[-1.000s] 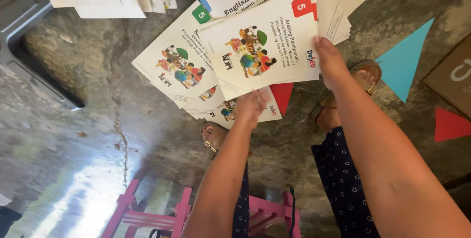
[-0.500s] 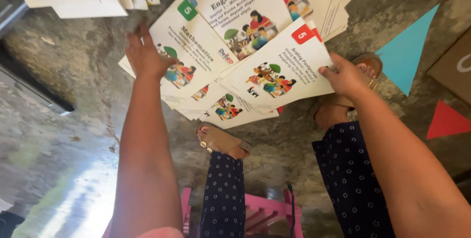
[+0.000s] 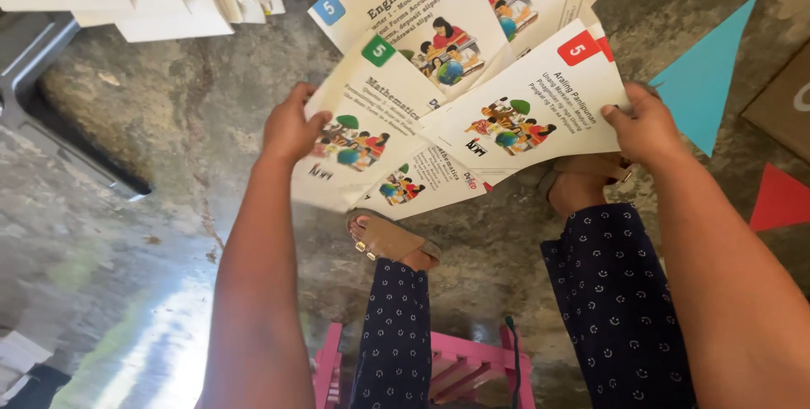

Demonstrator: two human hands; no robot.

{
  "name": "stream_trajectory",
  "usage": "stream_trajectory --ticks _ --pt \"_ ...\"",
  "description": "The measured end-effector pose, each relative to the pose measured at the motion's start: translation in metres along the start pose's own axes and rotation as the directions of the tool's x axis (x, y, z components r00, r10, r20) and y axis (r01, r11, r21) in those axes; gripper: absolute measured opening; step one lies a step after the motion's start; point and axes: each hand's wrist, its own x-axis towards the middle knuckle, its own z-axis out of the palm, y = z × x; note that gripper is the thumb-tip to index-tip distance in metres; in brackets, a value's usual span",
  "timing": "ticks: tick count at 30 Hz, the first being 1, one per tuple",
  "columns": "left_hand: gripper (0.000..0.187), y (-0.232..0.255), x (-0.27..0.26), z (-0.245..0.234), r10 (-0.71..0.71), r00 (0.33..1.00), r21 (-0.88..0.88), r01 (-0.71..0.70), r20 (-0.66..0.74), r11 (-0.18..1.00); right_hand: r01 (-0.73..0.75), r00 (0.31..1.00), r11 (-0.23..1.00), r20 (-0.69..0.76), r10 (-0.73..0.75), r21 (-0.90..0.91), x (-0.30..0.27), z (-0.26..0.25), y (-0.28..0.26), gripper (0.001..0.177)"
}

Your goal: Cleaning and sorting educational booklets on a table and then on the floor

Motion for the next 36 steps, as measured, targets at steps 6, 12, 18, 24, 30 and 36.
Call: stream_trajectory --ticks 6,12,18,24,30,36 --pt "0.035 0.019 -0.032 -0.086 0.273 0.944 -0.409 -0.326 -0.183 0.852 0.055 0.996 0.95 -0.079 -0.032 0.307 0.016 -0.002 0.031 0.029" --pt "0.044 0.084 -0.053 -0.168 0.458 0.889 -0.64 -0.348 0.007 0.685 -0.128 0.992 0.968 0.024 0.126 0.215 -0.004 -0.03 -0.041 0.038" --pt "0.054 0.176 0.013 -0.094 0.708 0.697 -0.684 -0.46 0.116 0.566 -0.041 0.99 0.934 0.139 -0.01 0.356 0.038 -0.038 -0.045 0.043" --pt "0.039 0.257 0.064 0.056 0.455 0.887 -0.034 -0.458 -0.08 0.888 -0.274 0.957 0.845 0.216 0.194 0.459 0.05 -0.063 -0.046 0.06" --pt "0.052 0.244 0.063 0.092 0.58 0.751 0.079 -0.588 -0.316 0.805 -0.338 0.884 0.91 0.413 0.219 0.241 0.025 -0.077 -0.084 0.049" --pt "0.035 0.278 0.05 0.044 0.544 0.766 -0.234 -0.63 -0.341 0.74 -0.121 0.981 0.982 0.169 0.097 0.142 0.046 -0.065 -0.062 0.056"
